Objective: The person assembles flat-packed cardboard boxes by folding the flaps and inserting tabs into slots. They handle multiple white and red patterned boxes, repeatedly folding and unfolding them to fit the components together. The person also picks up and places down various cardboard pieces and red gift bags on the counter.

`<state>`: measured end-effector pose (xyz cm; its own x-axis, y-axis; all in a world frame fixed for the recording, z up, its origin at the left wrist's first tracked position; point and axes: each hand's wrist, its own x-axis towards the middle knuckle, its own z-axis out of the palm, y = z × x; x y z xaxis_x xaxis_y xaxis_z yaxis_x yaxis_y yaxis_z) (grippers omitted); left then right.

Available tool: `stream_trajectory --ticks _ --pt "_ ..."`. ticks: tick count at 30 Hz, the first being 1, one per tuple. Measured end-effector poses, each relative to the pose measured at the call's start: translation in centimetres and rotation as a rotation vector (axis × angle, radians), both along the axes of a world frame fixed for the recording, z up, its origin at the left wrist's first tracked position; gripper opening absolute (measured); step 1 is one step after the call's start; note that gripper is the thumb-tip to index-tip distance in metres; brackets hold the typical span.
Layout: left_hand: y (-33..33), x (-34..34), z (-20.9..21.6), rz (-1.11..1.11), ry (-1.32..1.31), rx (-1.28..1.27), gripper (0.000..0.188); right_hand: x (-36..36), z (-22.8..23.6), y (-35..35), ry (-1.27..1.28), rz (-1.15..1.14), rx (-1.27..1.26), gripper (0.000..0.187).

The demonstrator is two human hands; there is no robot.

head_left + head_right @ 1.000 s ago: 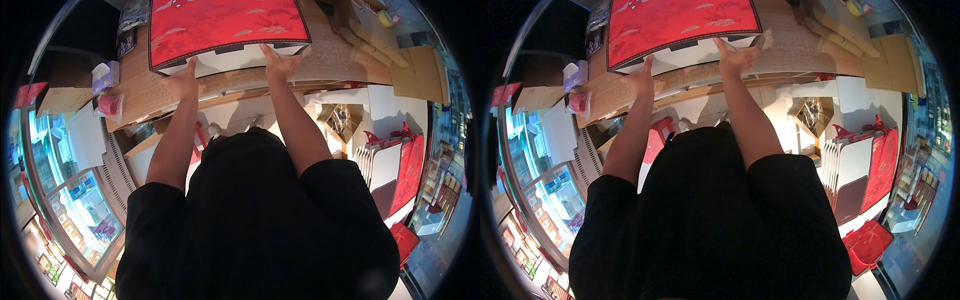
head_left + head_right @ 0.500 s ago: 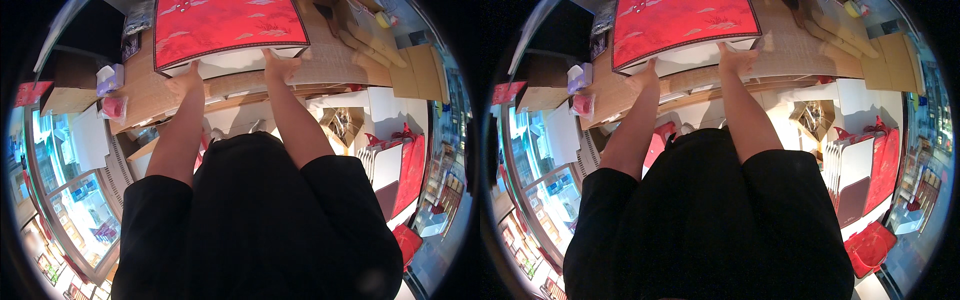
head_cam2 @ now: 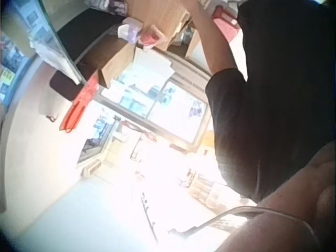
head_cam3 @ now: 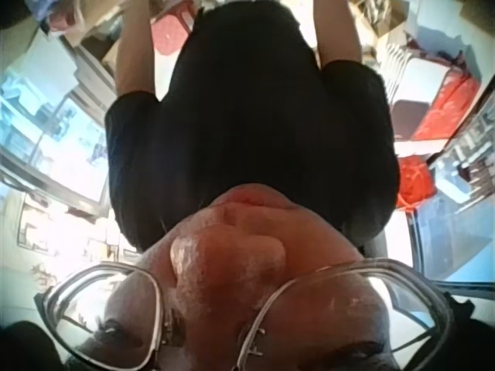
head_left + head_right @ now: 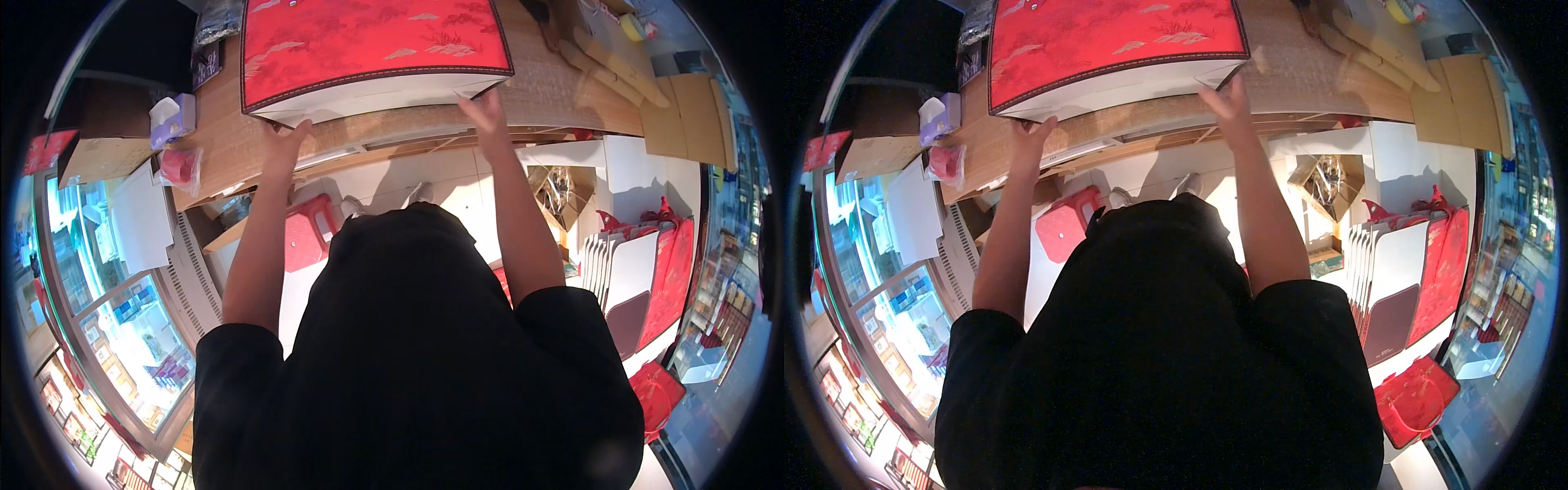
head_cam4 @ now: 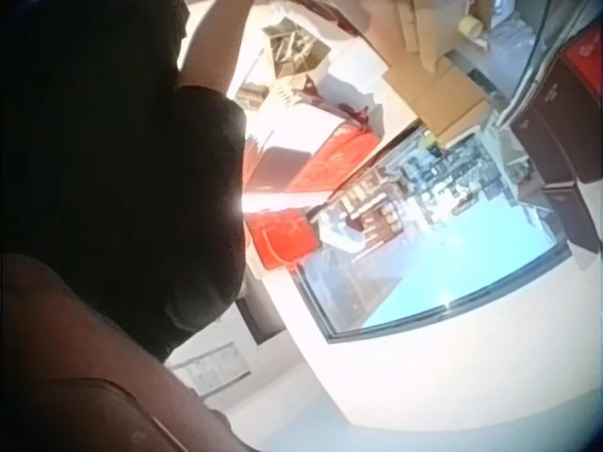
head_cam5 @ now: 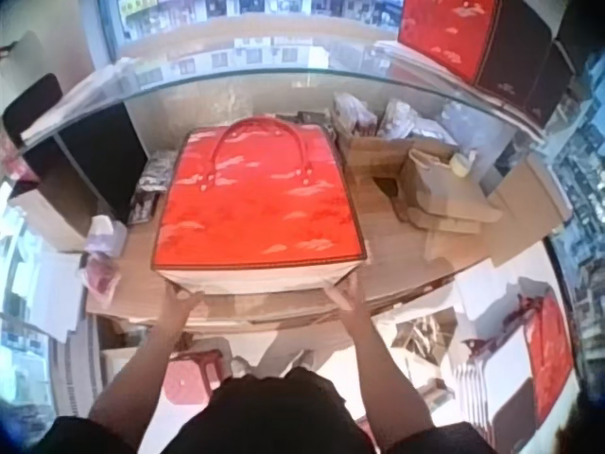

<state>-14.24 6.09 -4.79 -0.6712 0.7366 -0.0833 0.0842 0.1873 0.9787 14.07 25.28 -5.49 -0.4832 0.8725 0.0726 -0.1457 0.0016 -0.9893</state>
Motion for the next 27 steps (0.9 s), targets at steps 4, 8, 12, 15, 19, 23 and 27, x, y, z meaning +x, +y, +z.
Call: stream_trajectory --ticks 4,8,12,15,19,23,27 --pt "-2.0 -3.7 3.7 0.008 -0.159 -0.072 0.074 3.0 4.2 2.4 -0.074 -0.178 -0.254 0.057" --pt "1.4 -7.2 10.1 0.021 -0.328 -0.022 0.082 0.6 10.3 6.5 -0.072 -0.052 -0.285 0.060" --pt "6.5 -9.8 8.7 -0.283 -0.170 -0.167 0.076 -3.0 7.2 13.0 -0.344 0.164 -0.130 0.060" --pt "4.5 -6.7 9.8 -0.184 0.747 -0.359 0.055 -2.4 9.4 7.8 -0.473 0.013 0.177 0.058" --pt "-2.0 0.0 9.4 -0.107 0.282 -0.005 0.041 1.2 10.0 1.0 -0.403 -0.087 0.307 0.050" --pt "-7.2 5.3 7.7 -0.028 0.183 0.148 0.055 5.8 7.6 -3.5 -0.323 -0.062 0.331 0.057" --pt "-9.9 6.4 9.2 -0.049 0.015 0.068 0.068 8.6 7.4 -3.7 -0.330 0.066 0.290 0.065"
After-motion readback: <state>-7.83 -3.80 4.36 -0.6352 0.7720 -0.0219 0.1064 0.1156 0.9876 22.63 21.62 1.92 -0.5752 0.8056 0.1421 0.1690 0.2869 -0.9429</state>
